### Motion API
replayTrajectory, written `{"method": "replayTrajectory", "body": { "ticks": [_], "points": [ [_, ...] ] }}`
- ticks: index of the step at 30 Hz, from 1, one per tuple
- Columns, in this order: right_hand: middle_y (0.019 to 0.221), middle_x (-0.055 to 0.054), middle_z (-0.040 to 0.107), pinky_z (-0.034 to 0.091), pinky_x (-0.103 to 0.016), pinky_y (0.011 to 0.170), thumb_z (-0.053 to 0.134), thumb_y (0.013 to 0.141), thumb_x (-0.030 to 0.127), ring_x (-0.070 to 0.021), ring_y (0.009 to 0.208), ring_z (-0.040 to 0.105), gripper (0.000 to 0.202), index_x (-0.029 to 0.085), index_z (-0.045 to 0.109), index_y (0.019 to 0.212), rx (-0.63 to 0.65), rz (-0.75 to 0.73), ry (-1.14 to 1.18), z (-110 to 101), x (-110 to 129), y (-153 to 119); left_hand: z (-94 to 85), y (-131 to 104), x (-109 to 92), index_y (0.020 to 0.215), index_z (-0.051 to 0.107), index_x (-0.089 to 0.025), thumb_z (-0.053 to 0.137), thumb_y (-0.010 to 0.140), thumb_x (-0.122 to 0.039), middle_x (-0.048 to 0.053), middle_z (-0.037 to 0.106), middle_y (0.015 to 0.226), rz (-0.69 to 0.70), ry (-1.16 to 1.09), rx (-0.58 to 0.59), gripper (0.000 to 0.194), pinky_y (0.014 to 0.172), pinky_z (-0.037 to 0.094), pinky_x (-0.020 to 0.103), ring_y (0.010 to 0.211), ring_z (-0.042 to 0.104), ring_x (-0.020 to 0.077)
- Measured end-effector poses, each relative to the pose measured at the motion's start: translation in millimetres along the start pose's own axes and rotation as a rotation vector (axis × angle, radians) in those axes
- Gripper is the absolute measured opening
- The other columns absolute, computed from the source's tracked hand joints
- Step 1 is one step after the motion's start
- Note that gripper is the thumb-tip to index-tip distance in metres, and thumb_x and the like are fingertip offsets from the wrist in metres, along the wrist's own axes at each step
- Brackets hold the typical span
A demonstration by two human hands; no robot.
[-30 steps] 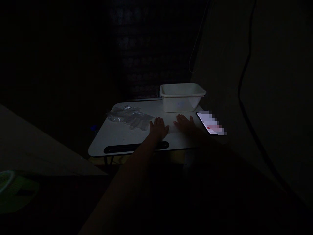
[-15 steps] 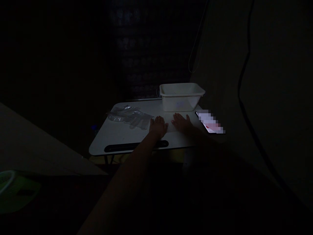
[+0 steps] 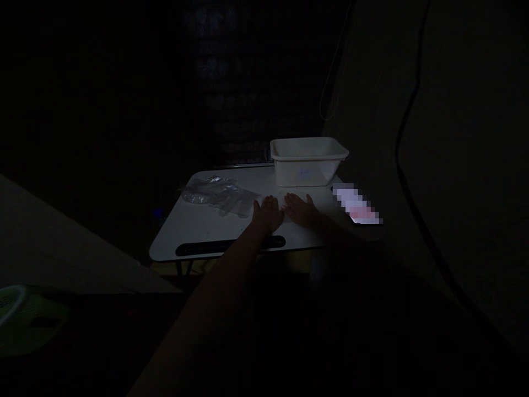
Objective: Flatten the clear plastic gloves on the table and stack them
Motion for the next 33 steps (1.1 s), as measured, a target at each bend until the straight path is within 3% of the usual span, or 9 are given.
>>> {"method": "replayTrajectory", "body": {
  "ticks": [7,13,17,21,23,27,33],
  "points": [
    [0.127,-0.012,0.036,0.02,-0.054,0.091,0.013,0.085,0.034,-0.0219,0.117,0.031,0.046,0.014,0.037,0.119,-0.079,0.034,-0.061,-1,-16,-7,0.4,-1,5,0.128,0.018,-0.006,0.008,0.081,-0.042,0.012,0.016,0.135,-0.044,-0.006,0.024,0.059,0.095,0.009,0.051,0.123,0.011,0.022],
    [0.127,-0.013,0.035,0.021,-0.057,0.088,0.018,0.085,0.024,-0.0237,0.117,0.029,0.039,0.015,0.041,0.116,-0.047,-0.011,-0.093,2,-29,-19,-0.6,-2,7,0.128,0.018,-0.007,0.007,0.081,-0.044,0.012,0.015,0.135,-0.064,0.004,0.039,0.061,0.094,0.007,0.054,0.123,0.011,0.0223],
    [0.129,-0.014,0.033,0.019,-0.06,0.086,0.018,0.084,0.017,-0.0266,0.118,0.026,0.039,0.016,0.042,0.115,-0.028,-0.044,-0.139,1,-35,-27,-4.6,-2,8,0.127,0.021,-0.007,0.006,0.081,-0.044,0.012,0.018,0.134,-0.049,0.016,0.015,0.061,0.094,0.007,0.054,0.123,0.012,0.0228],
    [0.128,-0.015,0.033,0.017,-0.059,0.088,0.016,0.084,0.021,-0.0249,0.118,0.027,0.041,0.014,0.042,0.116,-0.028,0.019,-0.079,-5,-38,-18,-12.3,-2,6,0.126,0.023,-0.009,0.005,0.083,-0.04,0.011,0.02,0.134,-0.028,0.007,-0.04,0.057,0.095,0.008,0.052,0.123,0.013,0.0213],
    [0.128,-0.014,0.034,0.018,-0.056,0.09,0.014,0.085,0.027,-0.0222,0.119,0.027,0.044,0.013,0.04,0.117,-0.039,0.065,-0.022,-9,-35,-10,-14.7,-2,2,0.126,0.022,-0.009,0.007,0.083,-0.038,0.01,0.021,0.134,0.001,-0.004,-0.059,0.055,0.095,0.008,0.051,0.123,0.013,0.0208],
    [0.127,-0.013,0.035,0.018,-0.052,0.092,0.012,0.085,0.032,-0.0198,0.118,0.029,0.046,0.012,0.038,0.119,-0.067,0.015,0.043,-13,-9,3,-14.4,-1,-9,0.126,0.023,-0.008,0.009,0.083,-0.034,0.011,0.023,0.133,0.057,-0.02,-0.076,0.052,0.096,0.01,0.05,0.122,0.015,0.0205],
    [0.127,-0.011,0.037,0.021,-0.051,0.092,0.011,0.086,0.033,-0.0186,0.117,0.03,0.045,0.016,0.038,0.118,-0.031,-0.056,0.036,-5,9,5,-4.9,1,-14,0.127,0.021,-0.008,0.013,0.082,-0.031,0.011,0.022,0.133,0.082,-0.017,-0.009,0.051,0.097,0.013,0.044,0.123,0.014,0.0194]
  ]
}}
Point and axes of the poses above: each hand's wrist, its own y-axis towards the middle knuckle, its own z-axis out of the palm, x = y × z, the point moved 9 cm from there along y, towards the middle knuckle
